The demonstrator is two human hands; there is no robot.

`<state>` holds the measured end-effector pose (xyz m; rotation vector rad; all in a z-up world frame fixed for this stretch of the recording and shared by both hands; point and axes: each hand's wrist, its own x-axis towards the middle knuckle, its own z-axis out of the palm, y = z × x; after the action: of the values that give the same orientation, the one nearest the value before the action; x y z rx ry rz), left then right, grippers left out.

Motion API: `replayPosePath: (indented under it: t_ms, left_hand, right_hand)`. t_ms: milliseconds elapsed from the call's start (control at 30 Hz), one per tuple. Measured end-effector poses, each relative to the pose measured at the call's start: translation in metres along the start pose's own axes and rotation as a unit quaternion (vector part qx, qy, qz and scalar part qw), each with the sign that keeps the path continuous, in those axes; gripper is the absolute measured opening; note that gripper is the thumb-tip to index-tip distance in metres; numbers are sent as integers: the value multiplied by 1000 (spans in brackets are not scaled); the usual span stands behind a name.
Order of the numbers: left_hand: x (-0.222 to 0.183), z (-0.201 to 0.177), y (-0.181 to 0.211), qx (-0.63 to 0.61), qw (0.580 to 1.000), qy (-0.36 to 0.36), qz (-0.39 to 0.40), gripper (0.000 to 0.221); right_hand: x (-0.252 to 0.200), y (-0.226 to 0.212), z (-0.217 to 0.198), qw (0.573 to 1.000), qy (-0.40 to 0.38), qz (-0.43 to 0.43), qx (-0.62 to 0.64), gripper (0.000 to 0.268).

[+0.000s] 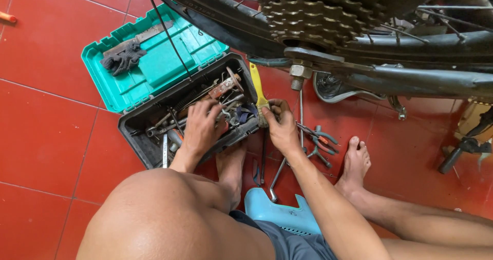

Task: Repairing and cleaning the rear gear assembly of a bicycle using wrenches and a cleaning brush.

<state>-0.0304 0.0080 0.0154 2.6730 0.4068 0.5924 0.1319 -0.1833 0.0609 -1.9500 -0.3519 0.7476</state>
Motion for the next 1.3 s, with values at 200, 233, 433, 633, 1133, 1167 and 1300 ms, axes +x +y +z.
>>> replayPosePath:
  t_ms: [200, 233, 433, 633, 1133, 1167, 1300]
  left_hand:
    - [-32, 38, 1, 64, 993, -93, -30, 12]
    - [-29, 33, 3, 64, 994, -90, -27, 12]
    - [-18, 12, 12, 184, 967, -168, -42, 5]
    - [-13, -14, 3, 39, 988, -88, -117, 22]
    - [43, -313, 212, -519, 746, 286, -304, 14]
    - [51, -322, 238, -531, 776, 228, -254, 14]
    - [86, -334, 311, -671, 720, 140, -104, 18]
  right_hand:
    - [2, 5, 2, 1000, -1, -7, -10, 36]
    - [2, 1, 3, 1000, 2, -10, -10, 36]
    - [-15, -38, -1, 991, -39, -65, -109, 50]
    - [-42, -63, -30, 989, 44, -121, -79, 52]
    - [-200, -274, -115, 952, -15, -307, -2, 24]
    - [-211, -285, -115, 921, -55, -385, -37, 38]
    - [-218, -294, -117, 864, -21, -496, -84, 47]
